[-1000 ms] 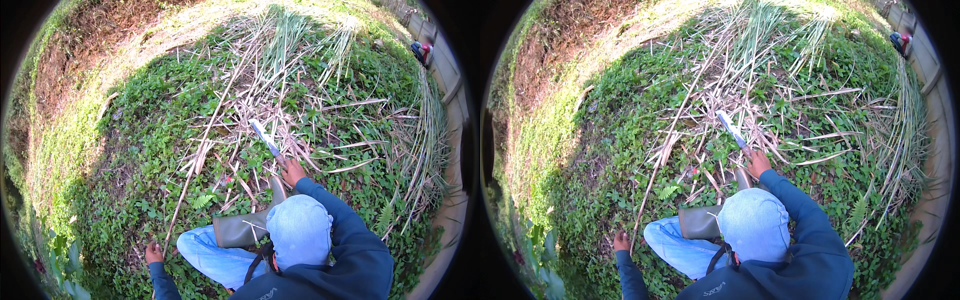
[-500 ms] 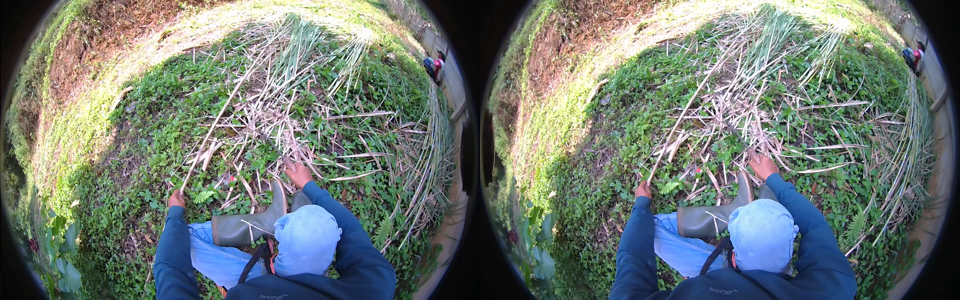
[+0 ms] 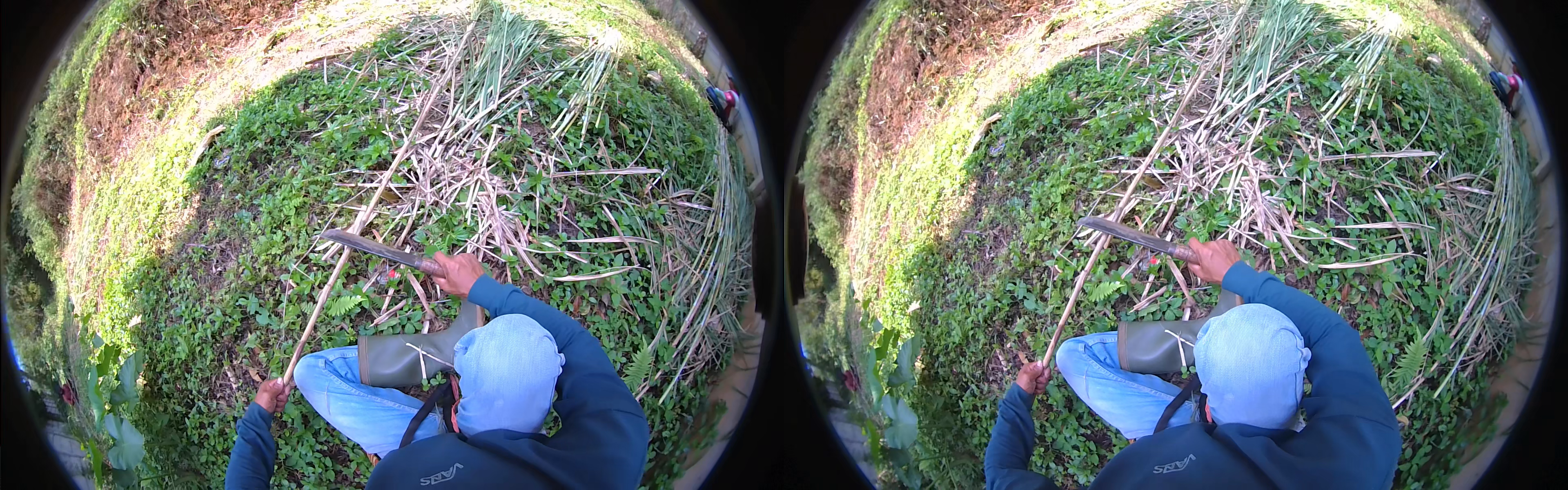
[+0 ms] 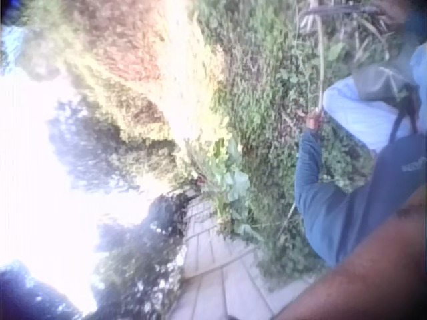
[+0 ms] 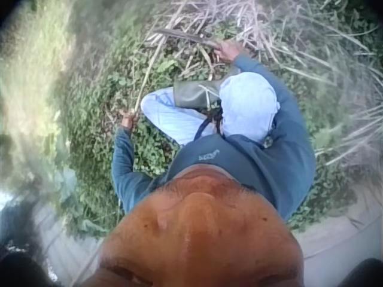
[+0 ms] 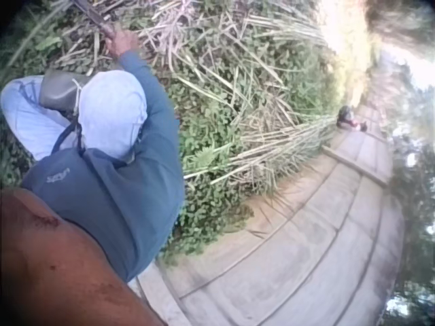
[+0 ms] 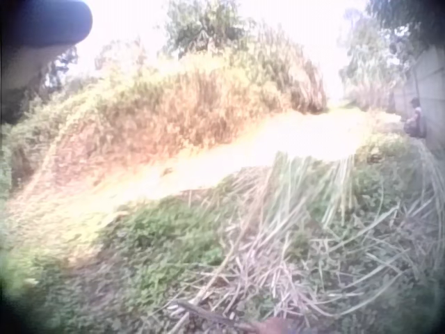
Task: The person sits on the ground and uses a machete to chop long, thin sticks into smaller pieces. They hold the sticks with one hand and strike them with the machete in the other, creating a pile of cut debris.
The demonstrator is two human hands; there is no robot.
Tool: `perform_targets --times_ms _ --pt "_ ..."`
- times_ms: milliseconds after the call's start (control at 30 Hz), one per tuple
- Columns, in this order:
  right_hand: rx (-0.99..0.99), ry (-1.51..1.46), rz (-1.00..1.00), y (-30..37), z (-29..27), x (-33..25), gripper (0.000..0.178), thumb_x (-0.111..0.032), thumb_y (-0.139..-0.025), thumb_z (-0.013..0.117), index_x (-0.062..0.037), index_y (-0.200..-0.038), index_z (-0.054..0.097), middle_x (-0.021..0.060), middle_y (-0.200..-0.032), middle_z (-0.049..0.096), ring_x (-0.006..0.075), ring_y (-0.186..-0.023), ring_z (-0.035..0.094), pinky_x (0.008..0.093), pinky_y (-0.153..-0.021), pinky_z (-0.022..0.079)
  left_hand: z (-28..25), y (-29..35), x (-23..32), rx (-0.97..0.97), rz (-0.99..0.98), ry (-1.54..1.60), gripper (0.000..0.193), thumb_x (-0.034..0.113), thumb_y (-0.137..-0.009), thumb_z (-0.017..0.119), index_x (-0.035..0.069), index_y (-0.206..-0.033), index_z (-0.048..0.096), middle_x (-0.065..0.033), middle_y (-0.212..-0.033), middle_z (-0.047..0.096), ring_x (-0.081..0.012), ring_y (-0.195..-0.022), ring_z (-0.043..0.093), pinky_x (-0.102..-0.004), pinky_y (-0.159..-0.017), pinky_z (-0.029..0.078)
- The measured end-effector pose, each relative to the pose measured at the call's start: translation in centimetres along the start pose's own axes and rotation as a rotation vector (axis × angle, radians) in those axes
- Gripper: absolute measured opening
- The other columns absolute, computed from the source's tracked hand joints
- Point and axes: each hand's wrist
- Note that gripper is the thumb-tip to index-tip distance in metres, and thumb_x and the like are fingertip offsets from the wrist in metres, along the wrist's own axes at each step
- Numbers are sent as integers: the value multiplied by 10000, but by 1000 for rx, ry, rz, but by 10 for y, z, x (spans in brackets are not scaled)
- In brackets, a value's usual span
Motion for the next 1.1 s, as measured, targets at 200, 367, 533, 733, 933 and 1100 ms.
perform_targets --times_ms 200,367,533,733,933,1100 --pt "59 196 351 -71 -23 77 217 -229 -777 639 -109 -951 587 157 -739 655 344 -721 654 461 -693 521 -19 63 -62 -68 -131 158 430 475 -952 466 77 -791 471 61 -549 278 -60 -419 224 -241 -375 170" --pt "-97 268 134 -70 -31 77 216 -254 -770 637 -132 -936 575 163 -749 647 343 -726 648 468 -698 519 -23 77 -72 -205 -204 280 402 448 -961 457 77 -806 470 52 -568 283 -69 -429 224 -241 -382 184" --pt "48 339 366 -76 -42 101 269 -230 -749 673 -96 -968 593 149 -768 661 337 -765 655 464 -744 508 -41 60 -72 -173 -268 268 367 415 -971 456 75 -835 479 52 -572 289 -70 -446 259 -234 -402 223" --pt "311 -290 586 -65 -20 103 341 -332 -721 641 -44 -903 649 214 -867 665 368 -824 644 438 -774 495 -160 2 -108 791 138 -1009 166 211 -892 601 49 -893 640 -91 -718 610 -249 -644 602 -368 -635 498" --pt "127 -190 708 35 -22 97 392 -343 -692 701 -14 -900 650 215 -861 663 366 -827 643 426 -783 497 -2 -155 40 802 701 -789 182 148 -828 656 57 -985 649 -142 -875 630 -312 -814 620 -402 -758 495" --pt "78 -244 662 75 -28 65 345 -338 -732 676 -70 -948 666 189 -859 672 358 -820 646 425 -775 496 82 -225 75 825 705 -977 208 190 -851 633 72 -1023 648 -152 -899 628 -357 -870 606 -421 -808 483"
Point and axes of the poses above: each hand's wrist, its own y-axis away from the middle knuckle, its own z-axis out of the palm, x = y × z
